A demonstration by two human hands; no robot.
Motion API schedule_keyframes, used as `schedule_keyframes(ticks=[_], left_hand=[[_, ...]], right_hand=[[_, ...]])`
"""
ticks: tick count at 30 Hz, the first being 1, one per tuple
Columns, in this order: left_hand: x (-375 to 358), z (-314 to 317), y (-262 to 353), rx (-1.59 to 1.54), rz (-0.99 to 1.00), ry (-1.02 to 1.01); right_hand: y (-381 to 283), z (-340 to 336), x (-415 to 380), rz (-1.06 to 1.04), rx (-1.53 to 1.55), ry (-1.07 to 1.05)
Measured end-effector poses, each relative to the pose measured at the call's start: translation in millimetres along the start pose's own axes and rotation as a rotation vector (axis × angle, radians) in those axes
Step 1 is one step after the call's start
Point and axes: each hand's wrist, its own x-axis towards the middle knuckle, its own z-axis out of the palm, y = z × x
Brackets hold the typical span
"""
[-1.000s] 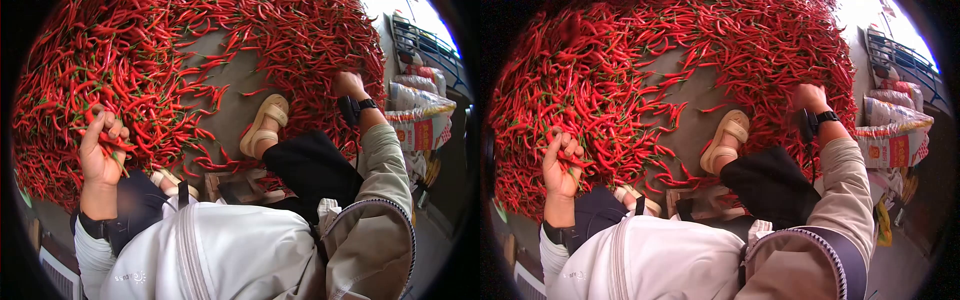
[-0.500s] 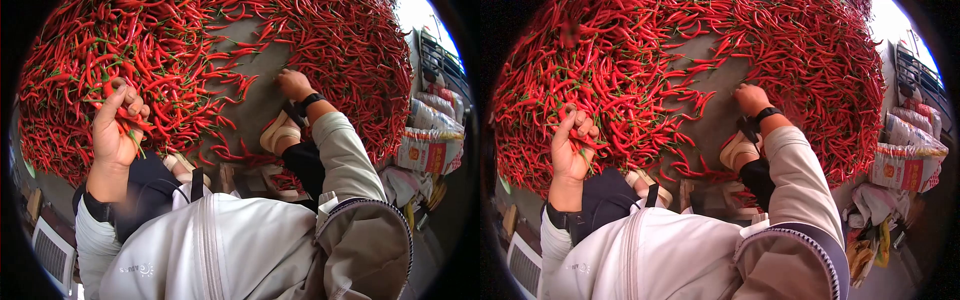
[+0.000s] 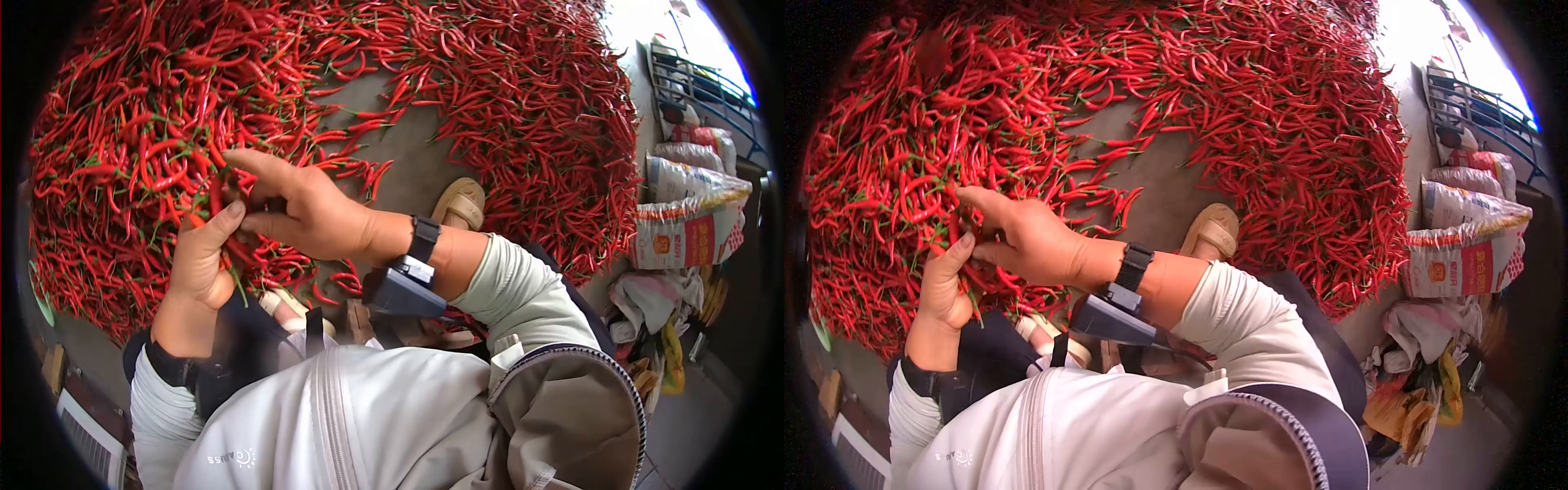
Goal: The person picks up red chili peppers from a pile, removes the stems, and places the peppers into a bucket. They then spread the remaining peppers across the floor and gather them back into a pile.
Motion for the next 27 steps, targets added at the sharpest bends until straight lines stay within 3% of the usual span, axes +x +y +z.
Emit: schedule_keyframes(ticks=[2, 3, 4, 6, 7, 8, 9, 11, 12, 14, 15, 17, 19, 21, 23, 25, 26, 27], left_hand=[[4, -18, -4, 0.013, 0.016, -0.028], [6, -26, -4, 0.017, 0.017, -0.038], [8, -32, -2, -0.095, 0.010, -0.064], [6, -24, 5, -0.231, 0.023, -0.037], [7, -24, 6, -0.228, 0.032, -0.042], [7, -26, 6, -0.243, 0.048, -0.074], [7, -27, 5, -0.256, 0.061, -0.103], [8, -27, 1, -0.255, 0.066, -0.134], [8, -26, 0, -0.245, 0.039, -0.166], [10, -21, -2, -0.252, -0.004, -0.188], [11, -19, -3, -0.250, -0.006, -0.187], [15, -17, -2, -0.205, -0.006, -0.258], [16, -15, -1, -0.189, -0.001, -0.271], [17, -14, -1, -0.180, -0.005, -0.285], [21, -17, -4, -0.142, 0.021, -0.211], [24, -21, -7, -0.139, 0.014, -0.229], [23, -18, -8, -0.140, 0.026, -0.185], [22, -16, -8, -0.139, 0.039, -0.141]], right_hand=[[-1, -10, 0, 0.150, 0.110, -0.125], [5, -25, 3, 0.162, -0.038, -0.132], [35, -42, 5, 0.016, -0.204, 0.044], [80, -106, -1, 0.104, -0.426, 0.457], [105, -152, -8, 0.120, -0.817, 0.660], [127, -199, -21, 0.217, -0.965, 0.819], [114, -224, -35, 0.533, -1.169, 0.931], [133, -287, -73, 0.938, -1.041, 1.015], [140, -285, -75, 0.944, -1.034, 1.015], [151, -282, -75, 0.976, -1.062, 0.735], [166, -276, -70, 0.830, -1.062, 0.567], [187, -254, -64, 0.760, -1.181, 0.219], [166, -223, -71, 0.731, -1.220, -0.017], [146, -209, -99, 0.705, -1.203, -0.076], [122, -215, -137, 0.548, -1.471, -0.390], [92, -225, -165, 0.509, -1.575, -0.530], [70, -229, -166, 0.646, -1.537, -0.604], [60, -238, -174, 0.605, -1.537, -0.566]])
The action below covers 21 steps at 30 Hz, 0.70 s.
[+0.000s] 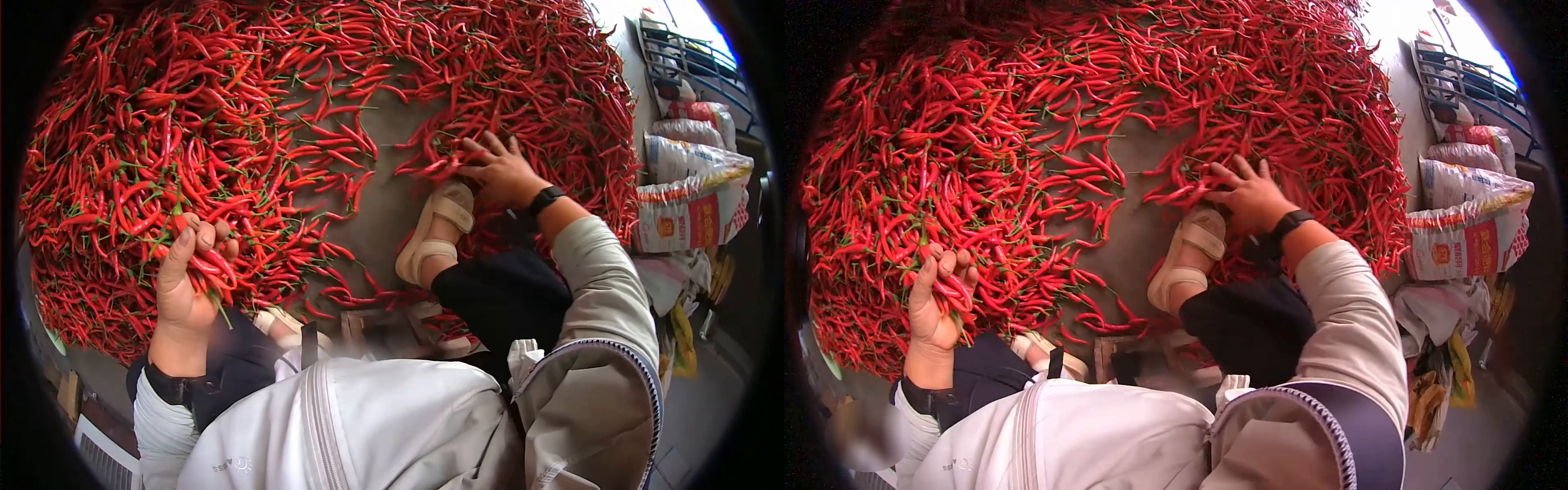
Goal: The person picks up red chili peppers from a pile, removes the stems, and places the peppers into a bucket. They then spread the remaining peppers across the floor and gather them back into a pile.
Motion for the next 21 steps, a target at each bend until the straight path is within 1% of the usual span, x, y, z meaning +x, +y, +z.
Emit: schedule_keyframes(ticks=[2, 4, 6, 8, 10, 11, 12, 14, 18, 20, 21], left_hand=[[1, 3, 1, -0.032, -0.019, -0.027], [0, 7, 1, -0.066, -0.057, -0.114], [0, 7, -2, -0.041, -0.033, -0.122], [1, 2, -3, -0.046, -0.028, -0.101], [3, 0, -4, -0.046, -0.028, -0.098], [4, 1, -4, -0.044, -0.033, -0.090], [4, 2, -6, -0.043, -0.037, -0.084], [5, 3, -7, -0.039, -0.042, -0.087], [7, 6, -9, -0.031, -0.053, -0.089], [7, 6, -9, -0.025, -0.061, -0.095], [8, 7, -10, -0.023, -0.061, -0.104]], right_hand=[[26, -10, -12, 0.016, -0.075, -0.089], [57, -8, -17, 0.192, -0.173, -0.020], [89, -21, -21, 0.427, -0.203, 0.065], [107, -29, -26, 0.789, -0.166, 0.169], [134, -20, -22, 1.053, 0.271, 0.059], [146, 3, -19, 1.056, 0.309, 0.141], [135, -3, -8, 1.142, 0.449, 0.157], [109, -15, 15, 1.088, 0.507, 0.180], [78, -3, 59, 0.976, 0.274, 0.278], [74, -5, 67, 0.912, 0.303, 0.322], [71, -3, 73, 0.860, 0.324, 0.422]])
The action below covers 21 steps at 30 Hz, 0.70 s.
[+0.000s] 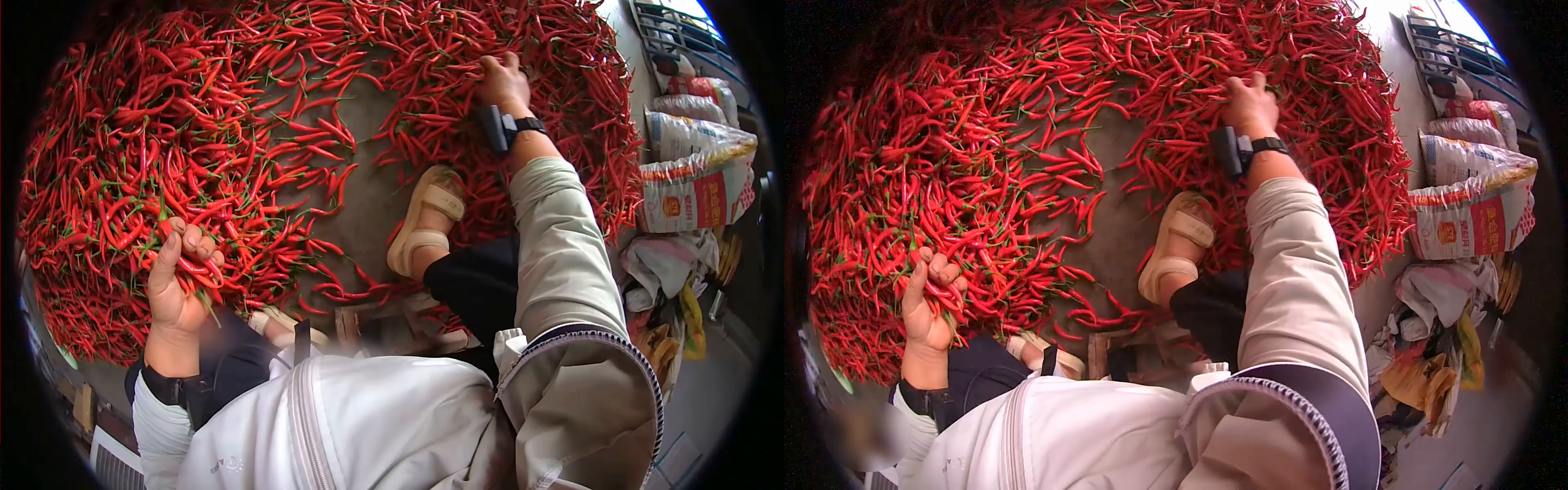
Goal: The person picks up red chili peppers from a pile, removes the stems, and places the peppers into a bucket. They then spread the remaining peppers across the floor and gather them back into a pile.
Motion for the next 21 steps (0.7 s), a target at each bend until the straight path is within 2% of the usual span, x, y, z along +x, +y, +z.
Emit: schedule_keyframes(ticks=[3, 6, 9, 13, 15, 17, 18, 19, 20, 21], left_hand=[[1, 0, -3, 0.016, 0.006, 0.003], [4, 5, -4, 0.029, 0.006, -0.019], [6, 12, -7, 0.037, 0.007, 0.048], [9, 16, -9, 0.012, -0.007, 0.073], [12, 17, -9, 0.002, -0.038, 0.063], [14, 17, -8, 0.007, -0.036, 0.080], [15, 16, -8, -0.002, -0.031, 0.080], [16, 14, -7, -0.010, -0.027, 0.080], [16, 12, -5, -0.018, -0.015, 0.070], [16, 10, -3, -0.018, -0.012, 0.078]], right_hand=[[-22, 5, -5, -0.237, -0.038, 0.076], [-53, 12, -14, -0.398, -0.016, 0.055], [-77, 18, -32, -0.585, -0.024, 0.085], [-100, 10, -36, -0.812, 0.324, 0.025], [-109, -2, -11, -0.808, 0.453, 0.111], [-107, 17, 33, -0.591, 0.394, 0.271], [-98, 11, 47, -0.407, 0.196, 0.004], [-71, 49, 77, -0.361, 0.072, -0.138], [-64, 4, 58, -0.233, -0.082, -0.303], [-55, -8, 56, -0.134, -0.205, -0.350]])
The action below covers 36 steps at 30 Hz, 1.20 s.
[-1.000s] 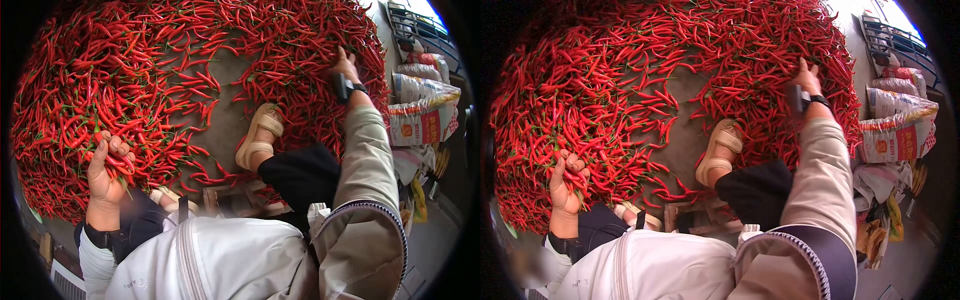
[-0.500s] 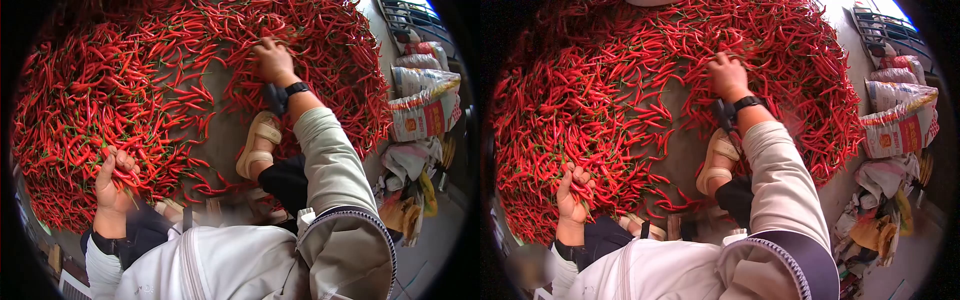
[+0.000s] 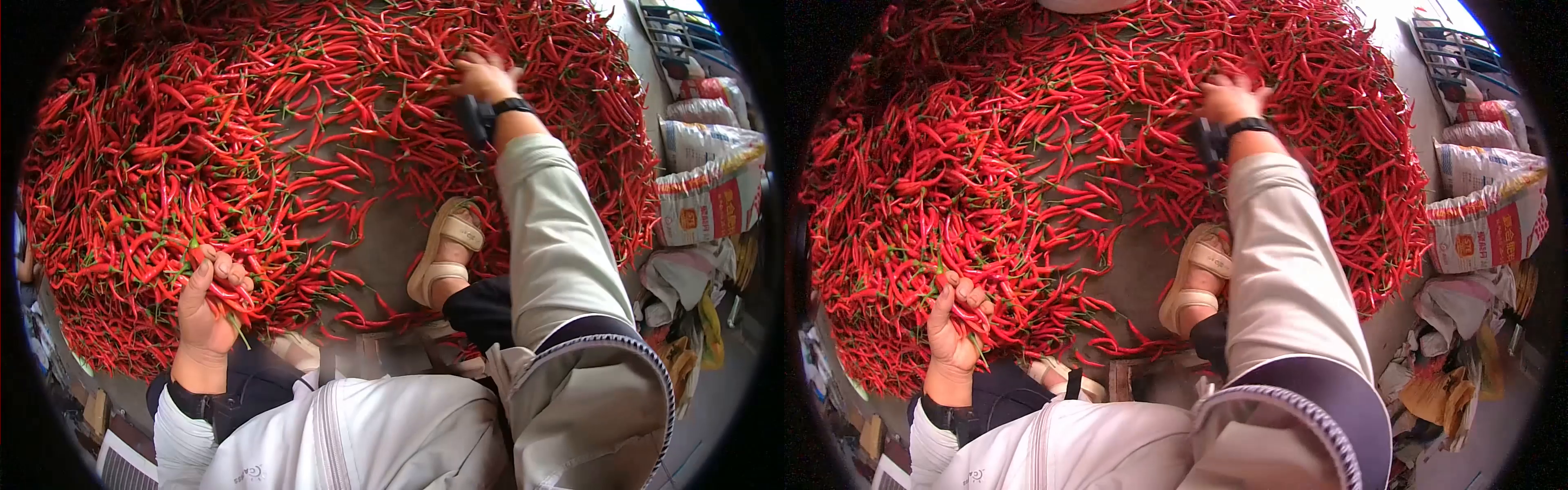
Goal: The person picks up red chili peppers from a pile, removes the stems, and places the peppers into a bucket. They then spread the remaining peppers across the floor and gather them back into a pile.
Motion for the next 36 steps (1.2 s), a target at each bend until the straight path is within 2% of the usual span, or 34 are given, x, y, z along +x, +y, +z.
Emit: schedule_keyframes(ticks=[2, 4, 6, 7, 8, 9, 11, 12, 14, 16, 18, 20, 22, 23, 24, 27, 28, 30, 33, 35, 36], left_hand=[[-1, -3, 2, 0.000, 0.014, -0.013], [-2, -7, 3, -0.005, 0.019, -0.004], [-5, -9, 4, -0.003, 0.018, 0.005], [-7, -10, 4, -0.006, 0.018, 0.004], [-9, -11, 5, 0.008, 0.015, -0.014], [-10, -12, 5, 0.022, 0.014, -0.032], [-14, -10, 6, 0.024, 0.023, -0.042], [-15, -9, 7, 0.030, 0.026, -0.052], [-18, -7, 6, 0.022, 0.021, -0.066], [-19, -5, 6, 0.031, 0.029, -0.068], [-20, -3, 6, 0.040, 0.025, -0.088], [-20, -2, 5, 0.051, 0.031, -0.098], [-20, -2, 5, 0.046, 0.030, -0.100], [-21, -3, 5, 0.039, 0.031, -0.098], [-21, -3, 5, 0.042, 0.027, -0.098], [-20, -2, 5, 0.025, 0.043, -0.075], [-20, -2, 6, 0.029, 0.045, -0.065], [-20, -3, 6, 0.034, 0.047, -0.054], [-19, -3, 5, 0.028, 0.050, -0.033], [-19, -3, 5, 0.018, 0.052, -0.029], [-19, -5, 5, 0.015, 0.052, -0.021]], right_hand=[[28, -1, -15, 0.119, 0.073, 0.019], [48, 12, -20, 0.109, 0.164, 0.065], [47, 20, -29, -0.077, 0.215, -0.096], [37, 29, -47, -0.177, 0.110, 0.034], [30, 44, -57, -0.242, 0.178, 0.104], [28, 54, -63, -0.405, 0.332, 0.067], [2, 48, -97, -0.393, 0.350, -0.034], [-7, 56, -109, -0.431, 0.336, 0.114], [-24, 70, -124, -0.462, 0.369, 0.190], [-40, 76, -135, -0.651, 0.523, 0.163], [-63, 64, -163, -0.612, 0.313, 0.058], [-86, 62, -181, -0.664, 0.269, -0.014], [-106, 67, -198, -0.775, 0.055, 0.206], [-117, 80, -199, -0.818, 0.088, 0.239], [-125, 82, -202, -0.842, 0.047, 0.214], [-144, 110, -205, -0.999, -0.009, 0.354], [-148, 121, -202, -1.090, 0.001, 0.227], [-150, 134, -208, -1.052, 0.221, 0.121], [-142, 129, -201, -1.021, 0.298, 0.089], [-131, 107, -167, -0.948, 0.415, 0.325], [-122, 98, -143, -0.839, 0.398, 0.426]])
